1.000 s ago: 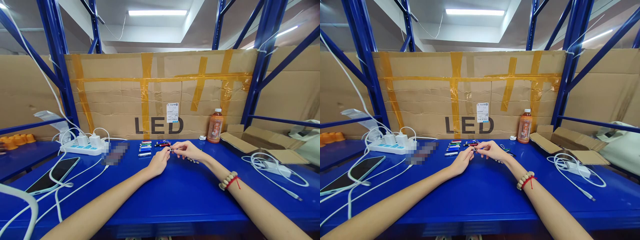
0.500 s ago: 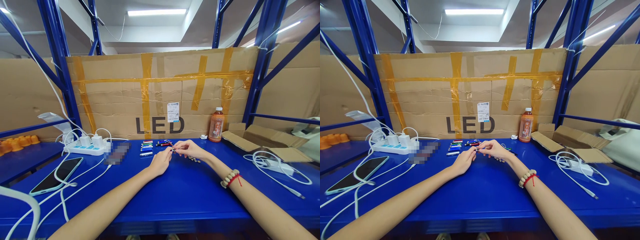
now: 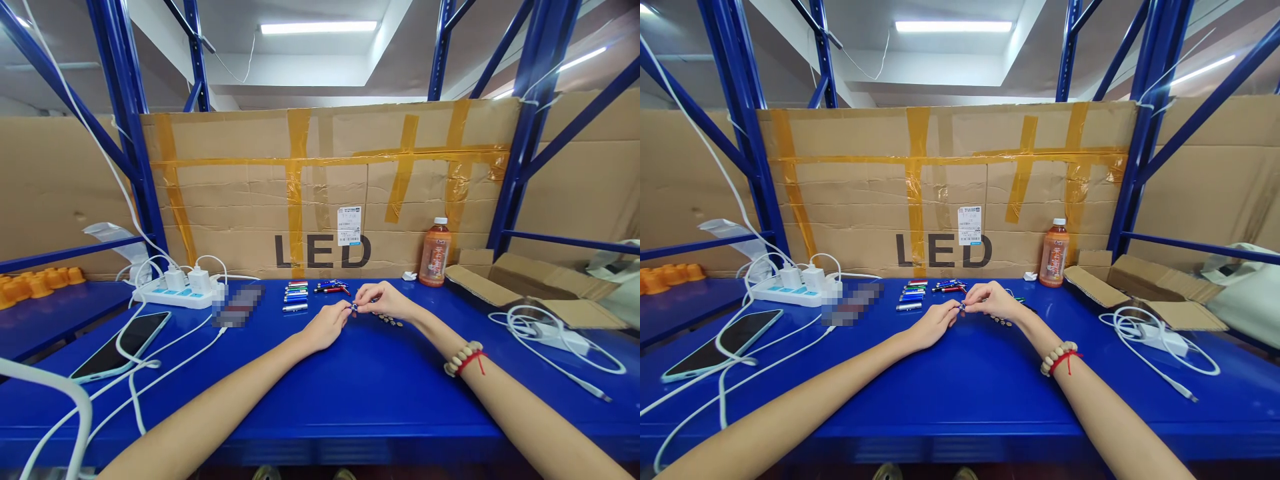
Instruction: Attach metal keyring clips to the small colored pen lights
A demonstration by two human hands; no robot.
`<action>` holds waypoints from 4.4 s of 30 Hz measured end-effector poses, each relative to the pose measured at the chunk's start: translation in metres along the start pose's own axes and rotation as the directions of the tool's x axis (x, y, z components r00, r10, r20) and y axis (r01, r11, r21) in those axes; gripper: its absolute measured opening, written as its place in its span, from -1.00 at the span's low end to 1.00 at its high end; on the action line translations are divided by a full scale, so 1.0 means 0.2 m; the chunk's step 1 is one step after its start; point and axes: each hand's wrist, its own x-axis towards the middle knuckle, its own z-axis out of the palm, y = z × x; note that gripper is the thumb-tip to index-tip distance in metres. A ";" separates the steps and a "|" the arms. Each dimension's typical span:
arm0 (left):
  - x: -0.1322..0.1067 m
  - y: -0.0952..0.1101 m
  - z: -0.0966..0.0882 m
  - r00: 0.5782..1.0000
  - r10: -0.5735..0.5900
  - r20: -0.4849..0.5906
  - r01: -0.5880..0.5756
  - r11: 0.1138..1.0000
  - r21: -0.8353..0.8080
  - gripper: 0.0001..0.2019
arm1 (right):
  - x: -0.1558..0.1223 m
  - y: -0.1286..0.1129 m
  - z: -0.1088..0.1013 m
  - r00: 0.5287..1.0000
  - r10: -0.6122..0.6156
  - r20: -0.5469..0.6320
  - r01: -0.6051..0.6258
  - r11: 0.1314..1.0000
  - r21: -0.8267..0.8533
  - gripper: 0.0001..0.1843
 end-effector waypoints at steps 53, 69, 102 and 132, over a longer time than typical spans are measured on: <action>-0.01 0.04 -0.02 0.992 -0.087 -0.095 0.109 0.957 0.270 -0.78 | 0.00 -0.04 0.08 0.990 0.127 -0.068 -0.135 0.983 -0.122 -0.53; 0.00 0.06 -0.02 0.983 -0.115 -0.145 0.145 0.965 0.219 -0.77 | 0.01 -0.06 0.08 0.985 0.089 -0.148 -0.105 0.989 -0.107 -0.51; -0.01 0.07 -0.02 0.977 -0.157 -0.145 0.187 0.957 0.223 -0.75 | -0.05 0.01 -0.06 0.760 0.345 -0.551 -0.650 0.408 -0.641 -0.81; -0.02 0.08 -0.02 0.979 -0.142 -0.147 0.174 0.956 0.237 -0.74 | -0.02 0.04 -0.01 0.923 0.213 -0.320 -0.382 0.437 -0.814 -0.83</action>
